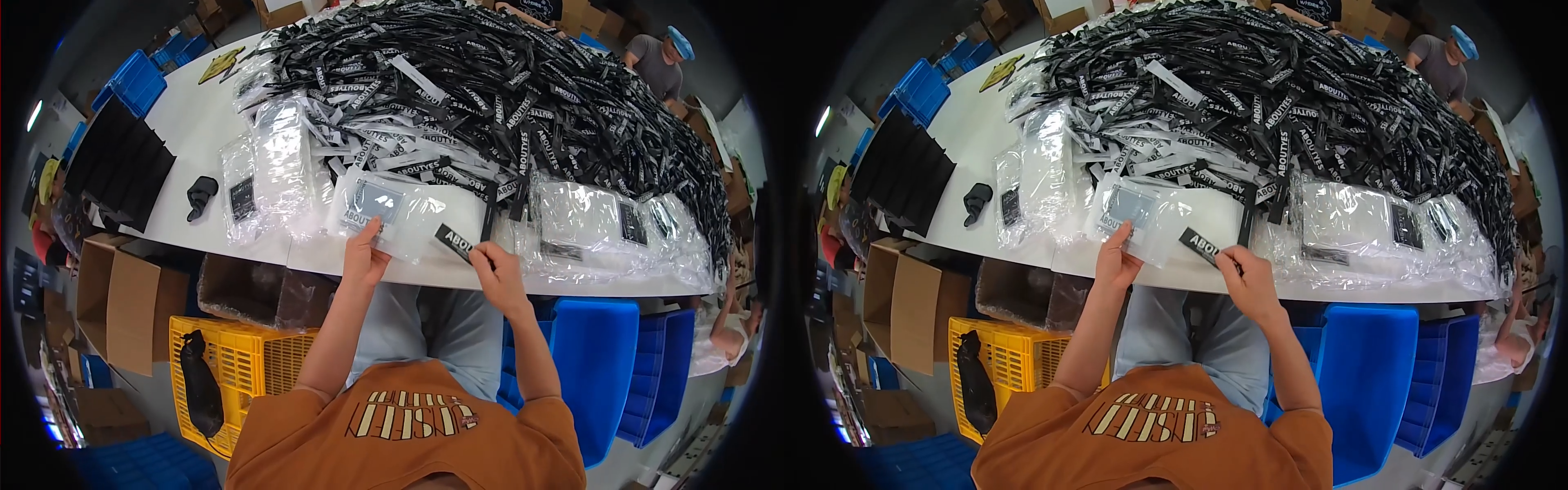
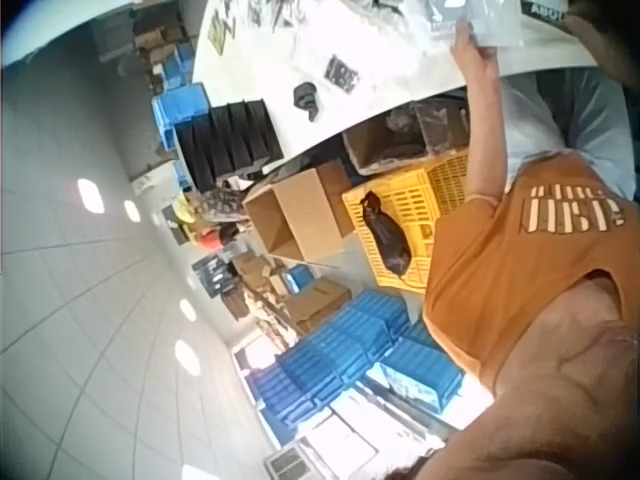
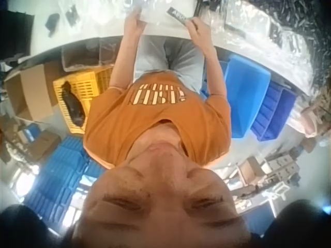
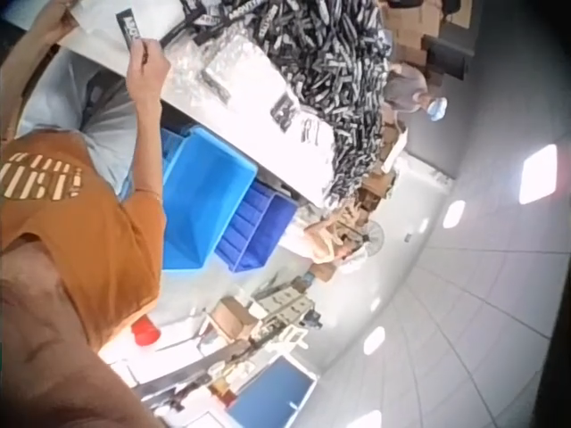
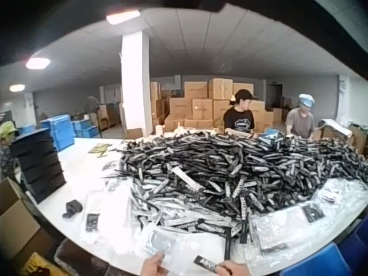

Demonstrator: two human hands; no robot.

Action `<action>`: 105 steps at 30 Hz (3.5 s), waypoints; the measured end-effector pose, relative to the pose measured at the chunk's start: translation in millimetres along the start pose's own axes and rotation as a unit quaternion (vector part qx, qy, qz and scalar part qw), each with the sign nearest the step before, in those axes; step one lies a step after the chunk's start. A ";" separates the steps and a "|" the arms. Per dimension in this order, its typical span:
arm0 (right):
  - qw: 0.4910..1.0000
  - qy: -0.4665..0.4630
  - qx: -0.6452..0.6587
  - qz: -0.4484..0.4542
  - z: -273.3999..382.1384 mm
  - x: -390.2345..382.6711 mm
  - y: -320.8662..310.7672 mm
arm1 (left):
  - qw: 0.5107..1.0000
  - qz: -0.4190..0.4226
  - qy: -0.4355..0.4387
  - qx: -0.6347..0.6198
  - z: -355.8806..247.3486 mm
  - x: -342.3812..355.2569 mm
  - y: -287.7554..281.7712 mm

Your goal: Packaging black electrical cables into small clear plastic bags.

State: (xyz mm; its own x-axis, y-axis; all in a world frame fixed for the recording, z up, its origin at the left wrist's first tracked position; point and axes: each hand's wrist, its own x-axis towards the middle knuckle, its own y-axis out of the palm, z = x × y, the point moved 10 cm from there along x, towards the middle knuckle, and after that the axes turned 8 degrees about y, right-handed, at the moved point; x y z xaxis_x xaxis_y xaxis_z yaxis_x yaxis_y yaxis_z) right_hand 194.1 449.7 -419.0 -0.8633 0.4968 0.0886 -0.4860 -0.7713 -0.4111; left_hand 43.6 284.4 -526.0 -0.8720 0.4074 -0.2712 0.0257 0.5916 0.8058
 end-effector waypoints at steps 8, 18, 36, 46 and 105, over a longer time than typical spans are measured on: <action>0.999 0.003 -0.028 -0.046 5.1 -2.9 -0.2 | 1.000 -0.001 -0.003 -0.015 2.7 3.5 5.0; 0.994 -0.042 -0.091 -0.035 17.1 1.4 5.4 | 0.984 0.010 0.134 0.121 -26.0 1.4 5.8; 1.000 0.019 -0.013 -0.017 -16.7 6.2 19.3 | 0.940 0.077 0.191 0.272 -18.5 -10.6 23.7; 0.979 0.093 0.180 0.000 -42.7 -11.8 24.2 | 0.995 0.043 0.077 0.052 -10.9 -6.1 22.1; 0.992 -0.079 -0.066 0.079 24.6 -16.0 36.9 | 0.490 0.285 0.490 0.663 -18.4 -63.0 161.0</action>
State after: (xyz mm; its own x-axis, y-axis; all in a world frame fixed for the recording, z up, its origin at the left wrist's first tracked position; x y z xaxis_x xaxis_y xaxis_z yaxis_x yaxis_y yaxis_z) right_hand 186.6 403.6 -413.3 -0.9428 0.2978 0.1497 -0.3299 -0.7706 -0.5452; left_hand 93.7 341.2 -369.5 -0.3373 0.6241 0.7048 0.1301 0.7724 -0.6217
